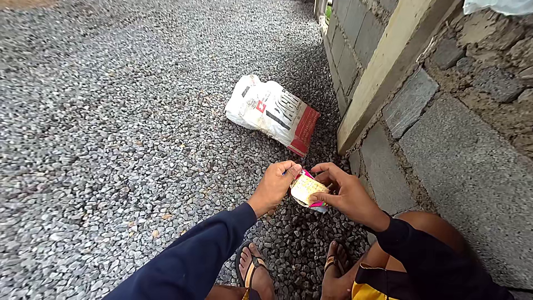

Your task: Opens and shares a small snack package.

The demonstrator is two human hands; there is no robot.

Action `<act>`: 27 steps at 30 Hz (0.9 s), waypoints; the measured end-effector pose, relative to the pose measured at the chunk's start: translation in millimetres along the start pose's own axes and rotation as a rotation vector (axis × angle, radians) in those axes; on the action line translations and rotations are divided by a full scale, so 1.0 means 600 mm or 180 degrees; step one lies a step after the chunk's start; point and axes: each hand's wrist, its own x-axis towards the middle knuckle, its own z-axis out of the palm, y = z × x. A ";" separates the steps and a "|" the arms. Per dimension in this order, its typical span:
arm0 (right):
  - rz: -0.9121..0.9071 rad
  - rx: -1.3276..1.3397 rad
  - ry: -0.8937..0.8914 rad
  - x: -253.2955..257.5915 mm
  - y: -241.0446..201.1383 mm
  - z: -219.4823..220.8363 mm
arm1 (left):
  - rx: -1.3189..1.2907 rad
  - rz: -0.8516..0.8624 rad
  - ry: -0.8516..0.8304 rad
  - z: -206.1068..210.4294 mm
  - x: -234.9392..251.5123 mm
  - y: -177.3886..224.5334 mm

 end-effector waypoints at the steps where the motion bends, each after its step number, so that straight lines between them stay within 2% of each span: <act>1: -0.0025 -0.0039 0.0011 0.000 -0.001 0.002 | -0.0043 -0.0083 0.0004 0.001 -0.001 0.002; 4: -0.0109 -0.0191 0.0042 -0.002 -0.001 0.005 | -0.0035 -0.0156 -0.0080 0.002 -0.002 0.008; 8: -0.0129 -0.0222 -0.0036 -0.003 0.000 -0.002 | 0.0357 0.0292 -0.0276 -0.001 0.000 0.012; 12: 0.0064 -0.0267 -0.0380 -0.002 -0.009 -0.006 | 0.0597 0.0477 -0.0164 -0.004 0.001 0.013; 16: 0.0037 -0.0397 -0.0434 -0.002 -0.009 -0.002 | 0.0559 0.0213 -0.0192 -0.002 -0.001 0.012; 21: -0.0423 -0.0806 0.0003 -0.004 -0.003 0.010 | 0.0197 -0.0162 -0.0063 0.008 -0.002 0.006; 24: -0.0704 -0.1000 0.0195 -0.006 0.001 0.016 | 0.0286 -0.0267 -0.0005 0.010 0.001 0.001; 27: -0.0715 -0.0934 0.0256 -0.005 0.004 0.013 | 0.0759 -0.0278 -0.0083 0.009 0.003 0.001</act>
